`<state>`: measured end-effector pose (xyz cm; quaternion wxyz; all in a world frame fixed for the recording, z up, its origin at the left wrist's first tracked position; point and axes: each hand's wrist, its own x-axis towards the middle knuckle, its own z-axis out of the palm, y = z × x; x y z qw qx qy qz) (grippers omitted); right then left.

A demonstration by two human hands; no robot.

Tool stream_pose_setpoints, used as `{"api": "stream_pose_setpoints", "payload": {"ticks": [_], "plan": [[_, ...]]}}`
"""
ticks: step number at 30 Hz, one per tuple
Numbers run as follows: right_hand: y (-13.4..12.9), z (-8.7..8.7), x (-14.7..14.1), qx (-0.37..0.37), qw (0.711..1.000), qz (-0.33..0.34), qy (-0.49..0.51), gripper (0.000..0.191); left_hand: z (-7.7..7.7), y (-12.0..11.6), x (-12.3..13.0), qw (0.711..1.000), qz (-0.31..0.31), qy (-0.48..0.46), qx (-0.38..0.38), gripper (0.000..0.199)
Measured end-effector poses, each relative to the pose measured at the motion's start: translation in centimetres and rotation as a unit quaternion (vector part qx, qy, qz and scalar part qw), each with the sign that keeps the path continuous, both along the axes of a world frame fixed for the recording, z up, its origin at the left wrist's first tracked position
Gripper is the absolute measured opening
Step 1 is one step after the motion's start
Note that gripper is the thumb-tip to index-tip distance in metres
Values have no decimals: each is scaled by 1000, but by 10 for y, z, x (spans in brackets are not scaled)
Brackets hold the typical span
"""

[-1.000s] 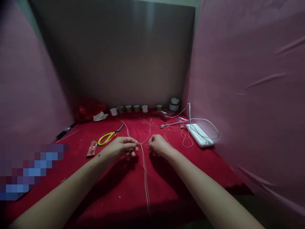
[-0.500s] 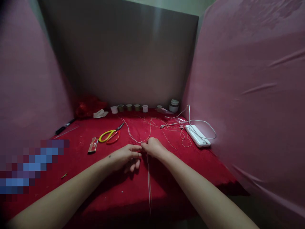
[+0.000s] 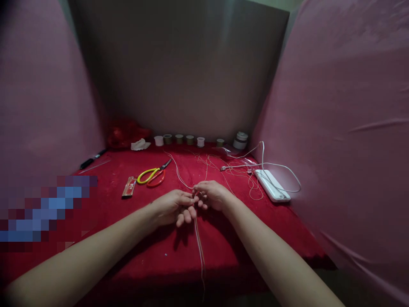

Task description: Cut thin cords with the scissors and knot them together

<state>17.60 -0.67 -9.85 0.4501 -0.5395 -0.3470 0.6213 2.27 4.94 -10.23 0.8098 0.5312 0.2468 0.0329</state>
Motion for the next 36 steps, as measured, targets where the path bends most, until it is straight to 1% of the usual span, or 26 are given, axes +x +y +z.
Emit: {"api": "stream_pose_setpoints", "payload": {"ticks": [2,4,8,12,18,22,28,32,34,36], "plan": [[1,0,3,-14,999,-13,30,11,0,-2,2,998,-12,-6,-61,17],[2,0,6,-34,998,-19,41,14,-1,-2,4,994,-7,-2,-105,18],[1,-1,9,-74,994,-37,70,16,0,-3,7,993,25,15,-116,20],[-2,0,8,-93,992,-36,77,18,2,-6,9,994,46,26,-100,18],[1,9,3,-94,993,-49,55,16,3,-13,14,997,-2,48,-56,14],[6,11,-2,-93,993,-59,50,19,2,-16,18,998,5,53,-43,16],[8,12,-2,-92,993,-63,49,22,-1,-14,21,997,4,54,-49,15],[2,8,3,-106,991,-76,17,19,3,-9,10,996,-16,71,-45,11],[-2,5,4,-94,992,-90,-7,17,7,-1,-3,996,-27,76,-32,8],[-5,2,4,-67,992,-101,-25,14,12,11,-20,998,-22,65,3,5]]}}
